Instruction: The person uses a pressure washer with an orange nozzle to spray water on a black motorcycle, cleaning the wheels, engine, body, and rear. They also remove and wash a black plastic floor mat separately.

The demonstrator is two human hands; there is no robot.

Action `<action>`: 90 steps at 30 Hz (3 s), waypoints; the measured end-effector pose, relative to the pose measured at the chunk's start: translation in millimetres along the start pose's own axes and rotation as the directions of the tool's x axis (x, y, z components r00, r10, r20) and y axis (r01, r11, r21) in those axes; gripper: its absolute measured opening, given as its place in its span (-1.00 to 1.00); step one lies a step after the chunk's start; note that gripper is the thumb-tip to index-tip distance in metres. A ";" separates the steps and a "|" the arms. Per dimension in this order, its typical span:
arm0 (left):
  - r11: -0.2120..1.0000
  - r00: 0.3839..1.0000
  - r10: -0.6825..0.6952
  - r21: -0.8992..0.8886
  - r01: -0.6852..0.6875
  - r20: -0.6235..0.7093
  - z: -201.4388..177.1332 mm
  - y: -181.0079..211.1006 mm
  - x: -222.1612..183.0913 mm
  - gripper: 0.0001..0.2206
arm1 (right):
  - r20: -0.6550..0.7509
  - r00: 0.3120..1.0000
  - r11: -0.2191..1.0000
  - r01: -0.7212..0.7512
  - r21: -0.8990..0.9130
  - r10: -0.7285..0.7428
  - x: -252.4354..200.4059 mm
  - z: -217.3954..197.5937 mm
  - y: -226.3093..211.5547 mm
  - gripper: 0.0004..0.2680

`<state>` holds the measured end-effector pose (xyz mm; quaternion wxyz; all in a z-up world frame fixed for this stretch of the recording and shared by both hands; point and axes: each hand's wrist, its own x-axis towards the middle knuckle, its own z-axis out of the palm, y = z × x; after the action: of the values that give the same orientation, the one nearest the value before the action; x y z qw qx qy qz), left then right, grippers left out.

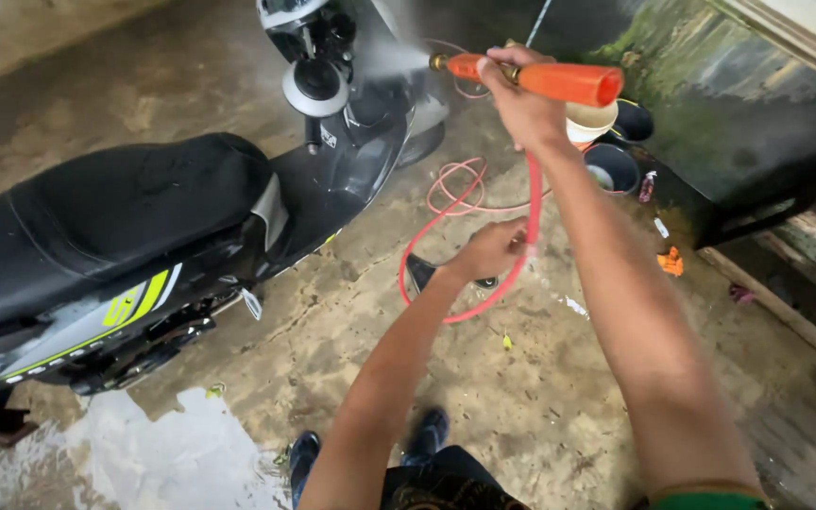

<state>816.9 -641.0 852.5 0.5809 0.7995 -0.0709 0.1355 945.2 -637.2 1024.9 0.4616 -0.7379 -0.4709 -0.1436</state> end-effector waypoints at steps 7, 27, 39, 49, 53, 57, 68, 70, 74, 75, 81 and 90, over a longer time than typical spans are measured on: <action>1.000 1.000 -0.003 -0.016 0.003 0.009 -11.0 -35.3 18.2 -0.69 | -0.009 0.993 0.989 -0.115 0.094 0.116 -4.0 28.1 47.1 -0.85; 0.785 0.801 -0.583 -0.163 0.598 0.133 -45.8 -88.9 -28.6 -0.86 | 0.496 0.676 0.778 -0.629 0.001 0.546 -82.0 177.9 106.0 -0.69; 0.796 0.796 -0.596 0.204 0.570 0.104 -71.5 -224.0 -7.7 -0.80 | 0.351 0.686 0.720 -0.692 0.045 0.637 -96.5 283.2 261.7 -0.73; 0.724 0.751 -0.659 0.247 0.644 -0.026 -77.7 -284.9 -37.1 -0.71 | 0.350 0.681 0.672 -0.721 0.170 0.643 -115.8 344.1 281.5 -0.83; 0.734 0.740 -0.661 0.097 0.672 -0.126 -90.9 -285.6 -52.4 -0.69 | 0.134 0.805 0.768 -0.591 0.246 0.577 -108.8 364.3 229.7 -0.76; 0.674 0.678 -0.711 0.096 0.733 -0.187 -96.8 -323.4 -80.4 -0.68 | 0.417 0.626 0.618 -0.766 0.174 0.659 -123.4 416.5 265.0 -0.76; 0.572 0.587 -0.776 0.135 0.809 -0.229 -101.2 -319.0 -103.0 -0.76 | 0.567 0.477 0.447 -0.871 0.204 0.672 -145.4 436.1 251.5 -0.80; 0.560 0.573 -0.786 0.125 0.819 -0.231 -92.4 -319.9 -103.8 -0.76 | 0.557 0.451 0.426 -0.886 0.184 0.697 -143.4 416.8 243.7 -0.81; 0.502 0.525 -0.834 0.163 0.849 -0.171 -69.4 -320.4 -100.4 -0.74 | 0.489 0.379 0.364 -0.922 0.130 0.785 -169.4 401.3 275.3 -0.79; 0.501 0.525 -0.835 0.163 0.850 -0.165 -58.3 -328.6 -101.8 -0.74 | 0.488 0.375 0.361 -0.924 0.127 0.788 -177.7 392.2 280.1 -0.79; 0.482 0.499 -0.866 0.227 0.847 -0.022 43.1 -358.9 -95.0 -0.70 | 0.256 0.196 0.178 -0.980 0.091 0.947 -288.0 328.4 394.6 -0.68; 0.563 0.477 -0.817 0.269 0.781 0.326 162.9 -350.3 -54.3 -0.69 | -0.014 -0.165 -0.161 -0.976 0.149 0.986 -419.5 214.4 506.2 -0.69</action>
<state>881.8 -687.5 470.7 0.5134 0.7721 0.1936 -0.3208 1100.2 -764.1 363.0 0.4674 -0.8054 0.2800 0.2335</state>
